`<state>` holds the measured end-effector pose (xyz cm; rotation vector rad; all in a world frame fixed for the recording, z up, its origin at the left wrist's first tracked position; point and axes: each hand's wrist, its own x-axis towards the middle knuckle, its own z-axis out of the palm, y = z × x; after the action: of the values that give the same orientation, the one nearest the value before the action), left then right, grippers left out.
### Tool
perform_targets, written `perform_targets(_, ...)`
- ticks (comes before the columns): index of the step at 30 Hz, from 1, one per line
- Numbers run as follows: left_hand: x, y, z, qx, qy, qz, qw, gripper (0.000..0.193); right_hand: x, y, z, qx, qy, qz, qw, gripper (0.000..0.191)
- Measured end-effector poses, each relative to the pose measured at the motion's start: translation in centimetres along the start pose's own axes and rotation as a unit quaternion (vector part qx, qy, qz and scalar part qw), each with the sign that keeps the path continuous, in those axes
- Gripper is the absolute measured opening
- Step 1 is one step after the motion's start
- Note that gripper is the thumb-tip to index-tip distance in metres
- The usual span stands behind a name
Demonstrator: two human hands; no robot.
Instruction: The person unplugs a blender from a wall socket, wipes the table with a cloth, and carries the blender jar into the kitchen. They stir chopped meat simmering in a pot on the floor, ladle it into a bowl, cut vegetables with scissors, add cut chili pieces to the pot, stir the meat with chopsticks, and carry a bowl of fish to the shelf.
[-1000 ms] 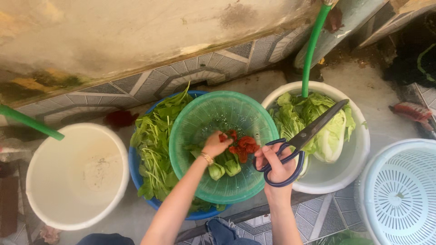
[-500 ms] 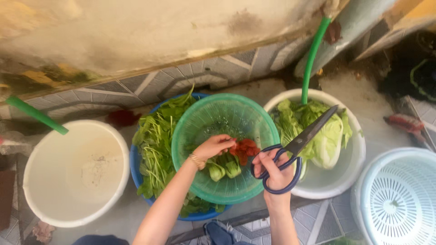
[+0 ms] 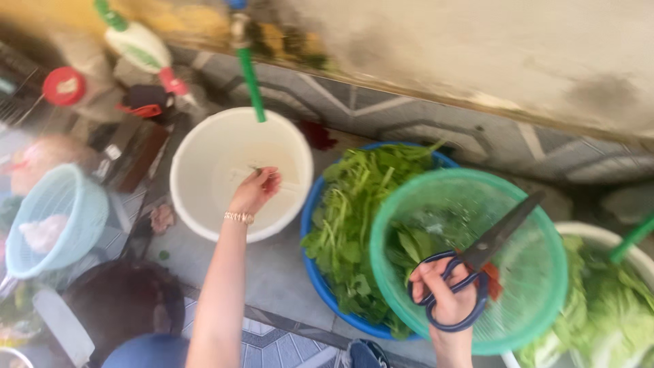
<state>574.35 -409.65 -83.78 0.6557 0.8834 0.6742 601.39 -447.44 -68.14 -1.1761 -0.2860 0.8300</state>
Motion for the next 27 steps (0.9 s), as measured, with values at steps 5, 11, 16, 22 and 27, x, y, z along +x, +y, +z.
perform_targets(5, 2.9, -1.1, -10.1, 0.590, 0.249, -0.011, 0.768, 0.028, 0.8, 4.1, 1.8, -0.042, -0.059, 0.071, 0.995, 0.017)
perform_targets(11, 3.8, -1.7, -12.7, 0.695, 0.229, -0.047, 0.681, 0.024, 2.2, 8.1, -0.6, -0.101, -0.091, 0.105, 0.985, 0.018)
perform_targets(16, 7.3, 7.8, -3.0, 0.369, 0.217, 0.341, 0.837, 0.019, 3.3, 10.2, -3.1, -0.182, -0.058, 0.123, 0.974, 0.024)
perform_targets(22, 6.6, 28.2, 9.9, 0.498, 0.146, 0.615, 0.594, 0.048, 3.6, 12.3, -2.4, -0.159, -0.015, 0.127, 0.979, 0.025)
perform_targets(27, 8.6, 33.5, 14.6, 0.718, 0.173, 0.471, 0.483, 0.033, 3.6, 13.4, -1.5, -0.139, 0.013, 0.185, 0.973, 0.030)
